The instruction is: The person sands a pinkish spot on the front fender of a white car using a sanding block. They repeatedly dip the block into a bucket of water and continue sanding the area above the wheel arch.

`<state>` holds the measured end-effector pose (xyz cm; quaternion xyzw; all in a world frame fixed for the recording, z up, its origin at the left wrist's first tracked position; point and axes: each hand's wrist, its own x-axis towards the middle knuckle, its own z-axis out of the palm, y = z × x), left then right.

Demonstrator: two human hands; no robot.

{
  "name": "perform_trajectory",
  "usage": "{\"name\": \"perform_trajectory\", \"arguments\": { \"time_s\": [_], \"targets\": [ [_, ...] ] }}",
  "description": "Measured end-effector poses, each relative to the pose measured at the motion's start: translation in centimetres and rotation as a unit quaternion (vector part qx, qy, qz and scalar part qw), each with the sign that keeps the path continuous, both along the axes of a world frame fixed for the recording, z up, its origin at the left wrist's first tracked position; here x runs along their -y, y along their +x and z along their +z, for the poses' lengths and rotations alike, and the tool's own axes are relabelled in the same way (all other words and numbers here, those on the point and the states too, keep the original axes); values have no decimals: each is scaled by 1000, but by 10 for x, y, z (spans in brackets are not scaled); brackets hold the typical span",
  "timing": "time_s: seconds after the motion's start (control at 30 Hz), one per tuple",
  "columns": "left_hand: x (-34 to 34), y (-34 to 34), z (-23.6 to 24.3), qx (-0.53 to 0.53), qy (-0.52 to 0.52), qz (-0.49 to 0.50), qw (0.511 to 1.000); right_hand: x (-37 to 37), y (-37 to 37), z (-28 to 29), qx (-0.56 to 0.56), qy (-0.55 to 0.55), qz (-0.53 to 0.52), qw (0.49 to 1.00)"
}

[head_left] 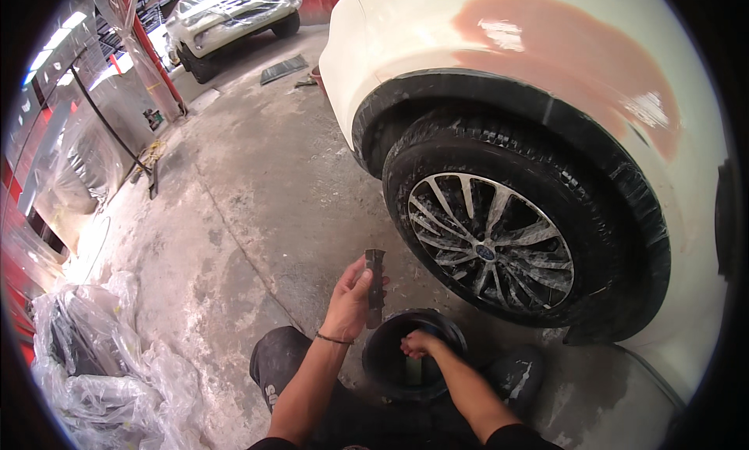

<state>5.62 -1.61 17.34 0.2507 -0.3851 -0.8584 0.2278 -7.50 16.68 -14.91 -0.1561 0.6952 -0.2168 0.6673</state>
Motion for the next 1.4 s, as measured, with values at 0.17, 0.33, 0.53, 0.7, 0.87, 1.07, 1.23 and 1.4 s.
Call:
{"name": "perform_trajectory", "arguments": {
  "time_s": [0.17,0.33,0.53,0.7,0.87,1.07,1.23,1.4],
  "targets": [
    [-1,4,1,23,18,19,999,-31,30,-91,-396,-75,333,853],
    [13,16,-6,19,52,39,998,-34,34,-70,-365,-56,343,864],
    [44,12,-31,17,61,57,996,55,-36,293,-201,-214,253,922],
    [27,-15,-17,40,54,47,997,22,-73,619,-241,-597,-298,705],
    [4,-33,-8,42,37,6,998,-50,-96,695,-647,-498,-291,499],
    [-1,-21,-1,39,17,3,999,-106,-165,672,-984,-78,-40,153],
    [-6,-29,-3,38,27,-21,999,-27,-160,667,-985,-85,-17,151],
    [-4,-45,-23,43,5,-13,999,146,-154,654,-970,-188,83,131]
  ]
}}
